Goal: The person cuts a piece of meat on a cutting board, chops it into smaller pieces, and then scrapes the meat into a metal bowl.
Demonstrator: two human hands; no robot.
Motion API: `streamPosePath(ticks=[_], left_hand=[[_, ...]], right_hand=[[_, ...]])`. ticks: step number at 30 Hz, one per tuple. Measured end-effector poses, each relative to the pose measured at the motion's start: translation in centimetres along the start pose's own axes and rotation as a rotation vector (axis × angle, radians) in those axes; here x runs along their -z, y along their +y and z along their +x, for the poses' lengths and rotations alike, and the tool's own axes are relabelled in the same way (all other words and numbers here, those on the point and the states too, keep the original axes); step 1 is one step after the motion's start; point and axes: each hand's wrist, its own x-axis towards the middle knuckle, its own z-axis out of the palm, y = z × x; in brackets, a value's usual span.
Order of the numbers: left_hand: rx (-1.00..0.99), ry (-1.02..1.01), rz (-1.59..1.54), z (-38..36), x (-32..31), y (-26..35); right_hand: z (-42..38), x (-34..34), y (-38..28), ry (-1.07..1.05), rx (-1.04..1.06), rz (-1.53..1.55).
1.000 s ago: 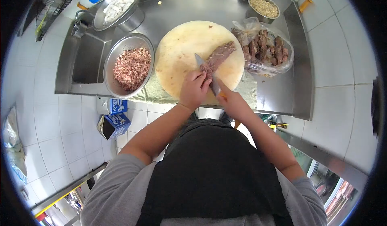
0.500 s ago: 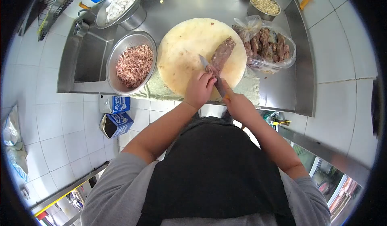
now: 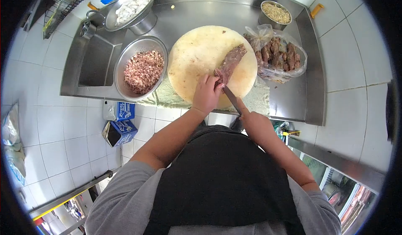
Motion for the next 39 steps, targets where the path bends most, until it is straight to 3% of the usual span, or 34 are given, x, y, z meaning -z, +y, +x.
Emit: streamPosePath(ticks=[2, 6, 12, 17, 24, 30, 32, 39], left_hand=[[0.083, -0.024, -0.059, 0.1, 0.2, 0.2], [0.071, -0.058, -0.02, 0.5, 0.6, 0.5], [0.072, -0.033, -0.003, 3.0, -0.2, 0.8], [0.074, -0.332, 0.252, 3.2, -2.5, 0.0], [0.05, -0.291, 0.255, 2.9, -2.9, -0.1], [0.038, -0.304, 0.304, 3.1, -2.4, 0.2], [0.042, -0.29, 0.267, 3.1, -2.6, 0.2], [0.003, -0.204, 0.297, 2.7, -3.0, 0.3]], right_hand=[[-1.5, 0.7, 0.7, -0.015, 0.002, -0.024], [-4.9, 3.6, 2.7, -0.121, 0.003, -0.01], [-4.0, 5.2, 3.7, 0.136, -0.012, 0.166], [0.0, 4.3, 3.4, 0.118, -0.031, 0.232], [1.7, 6.7, 2.4, 0.006, -0.061, 0.222], [8.8, 6.0, 1.1, 0.1, 0.001, 0.178], [11.3, 4.7, 1.5, 0.201, 0.133, 0.264], [9.0, 3.3, 3.8, 0.148, 0.197, 0.329]])
